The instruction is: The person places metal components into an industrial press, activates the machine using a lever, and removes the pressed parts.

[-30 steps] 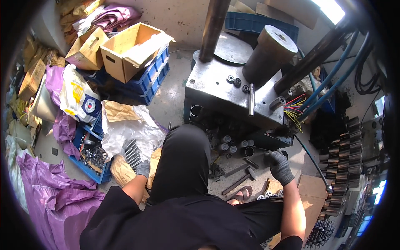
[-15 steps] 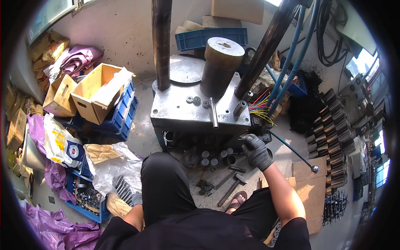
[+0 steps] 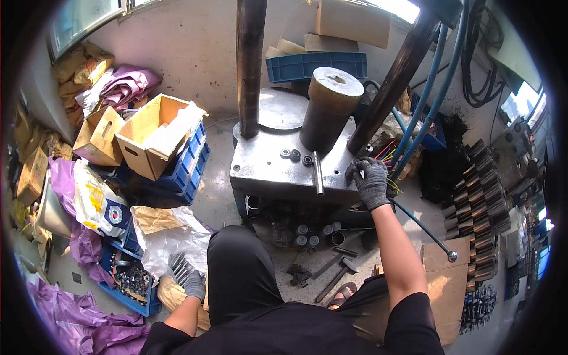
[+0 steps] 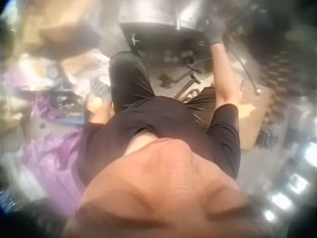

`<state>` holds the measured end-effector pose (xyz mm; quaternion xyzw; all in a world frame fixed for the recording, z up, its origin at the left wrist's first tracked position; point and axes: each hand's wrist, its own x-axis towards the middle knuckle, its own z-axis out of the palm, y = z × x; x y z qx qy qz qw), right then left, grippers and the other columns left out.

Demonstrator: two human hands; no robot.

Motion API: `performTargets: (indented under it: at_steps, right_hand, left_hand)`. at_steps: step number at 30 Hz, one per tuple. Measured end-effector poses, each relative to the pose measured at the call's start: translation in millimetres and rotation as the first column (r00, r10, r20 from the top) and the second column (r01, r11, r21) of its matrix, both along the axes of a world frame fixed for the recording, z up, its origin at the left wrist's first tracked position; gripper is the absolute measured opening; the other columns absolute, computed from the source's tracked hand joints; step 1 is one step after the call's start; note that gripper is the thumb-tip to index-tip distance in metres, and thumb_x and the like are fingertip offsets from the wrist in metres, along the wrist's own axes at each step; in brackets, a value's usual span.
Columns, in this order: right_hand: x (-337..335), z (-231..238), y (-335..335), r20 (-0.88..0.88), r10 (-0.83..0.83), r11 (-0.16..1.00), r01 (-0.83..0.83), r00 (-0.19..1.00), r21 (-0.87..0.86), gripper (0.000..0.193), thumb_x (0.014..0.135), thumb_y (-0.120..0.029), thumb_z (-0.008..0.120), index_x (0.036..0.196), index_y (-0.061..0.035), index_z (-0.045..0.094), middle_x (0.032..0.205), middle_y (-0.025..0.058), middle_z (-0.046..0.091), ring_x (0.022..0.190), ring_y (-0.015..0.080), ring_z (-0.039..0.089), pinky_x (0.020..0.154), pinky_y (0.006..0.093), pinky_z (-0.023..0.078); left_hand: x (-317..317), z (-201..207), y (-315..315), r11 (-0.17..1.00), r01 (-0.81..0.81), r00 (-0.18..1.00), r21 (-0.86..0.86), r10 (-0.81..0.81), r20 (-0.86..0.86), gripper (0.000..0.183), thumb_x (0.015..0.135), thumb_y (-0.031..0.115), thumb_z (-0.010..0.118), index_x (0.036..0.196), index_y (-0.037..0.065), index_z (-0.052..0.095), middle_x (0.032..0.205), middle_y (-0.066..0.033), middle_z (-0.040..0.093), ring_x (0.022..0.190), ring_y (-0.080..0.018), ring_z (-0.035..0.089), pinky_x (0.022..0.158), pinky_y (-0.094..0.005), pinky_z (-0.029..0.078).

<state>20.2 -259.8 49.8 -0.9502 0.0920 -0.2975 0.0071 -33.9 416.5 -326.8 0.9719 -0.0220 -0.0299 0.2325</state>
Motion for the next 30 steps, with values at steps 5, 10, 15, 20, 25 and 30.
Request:
performTargets:
  at_steps: [5, 10, 15, 20, 25, 30]
  right_hand:
    - [-11, 14, 17, 0.255, 0.117, 0.936, -0.193, 0.960, 0.296, 0.024, 0.083, -0.007, 0.077, 0.106, -0.0051, 0.070, 0.108, 0.0123, 0.071, 0.101, 0.0332, 0.066, 0.093, 0.0441, 0.053]
    - [-67, 28, 62, 0.230, -0.158, 0.012, -0.231, 0.960, 0.973, 0.012, 0.103, -0.013, 0.068, 0.113, -0.0073, 0.067, 0.095, 0.0033, 0.071, 0.076, 0.0117, 0.069, 0.062, 0.0264, 0.057]
    - [-97, 15, 81, 0.274, -0.180, -0.547, -0.328, 0.945, 0.771, 0.011, 0.103, -0.018, 0.063, 0.111, -0.0113, 0.063, 0.108, 0.0099, 0.070, 0.092, 0.0293, 0.072, 0.075, 0.0440, 0.062]
    - [-104, 19, 84, 0.370, -0.296, -0.806, -0.438, 0.881, 0.398, 0.015, 0.106, -0.024, 0.055, 0.108, -0.0100, 0.062, 0.118, 0.0160, 0.067, 0.118, 0.0373, 0.064, 0.104, 0.0596, 0.054]
    - [-116, 37, 62, 0.182, -0.652, -0.690, -0.676, 0.736, 0.259, 0.013, 0.104, -0.020, 0.057, 0.105, -0.0075, 0.059, 0.109, 0.0150, 0.068, 0.098, 0.0326, 0.070, 0.090, 0.0502, 0.061]
    - [-139, 39, 33, 0.152, -0.730, -0.557, -0.709, 0.666, 0.432, 0.008, 0.101, -0.017, 0.060, 0.094, -0.0121, 0.058, 0.081, 0.0053, 0.062, 0.056, 0.0120, 0.050, 0.041, 0.0250, 0.037]
  left_hand:
    - [74, 49, 32, 0.903, -0.243, 0.953, -0.353, 0.291, 0.088, 0.029, 0.087, 0.002, 0.078, 0.109, 0.001, 0.060, 0.083, -0.0118, 0.062, 0.077, -0.0282, 0.060, 0.078, -0.0411, 0.052]
    - [153, 266, -70, 0.436, 0.133, 0.951, -0.890, 0.195, 0.238, 0.041, 0.096, -0.004, 0.071, 0.134, 0.006, 0.057, 0.096, 0.0000, 0.062, 0.083, -0.0082, 0.060, 0.075, -0.0233, 0.055]
    - [132, 449, -217, 0.109, 0.502, 0.865, -0.858, -0.050, 0.499, 0.029, 0.102, 0.004, 0.068, 0.130, 0.000, 0.061, 0.116, -0.0147, 0.072, 0.105, -0.0235, 0.073, 0.090, -0.0350, 0.064]
    - [71, 469, -336, 0.011, 0.621, 0.746, -0.784, -0.316, 0.587, 0.030, 0.099, 0.014, 0.075, 0.122, -0.001, 0.063, 0.120, -0.0204, 0.072, 0.113, -0.0302, 0.073, 0.092, -0.0393, 0.061]
    - [19, 410, -398, -0.071, 0.630, 0.634, -0.773, -0.529, 0.564, 0.027, 0.093, 0.004, 0.077, 0.119, 0.002, 0.070, 0.120, -0.0175, 0.073, 0.113, -0.0283, 0.072, 0.099, -0.0361, 0.057]
    - [-10, 355, -404, 0.130, 0.360, 0.583, -0.924, -0.804, 0.114, 0.044, 0.093, -0.003, 0.074, 0.136, 0.004, 0.065, 0.126, -0.0088, 0.071, 0.115, -0.0182, 0.069, 0.100, -0.0324, 0.056]
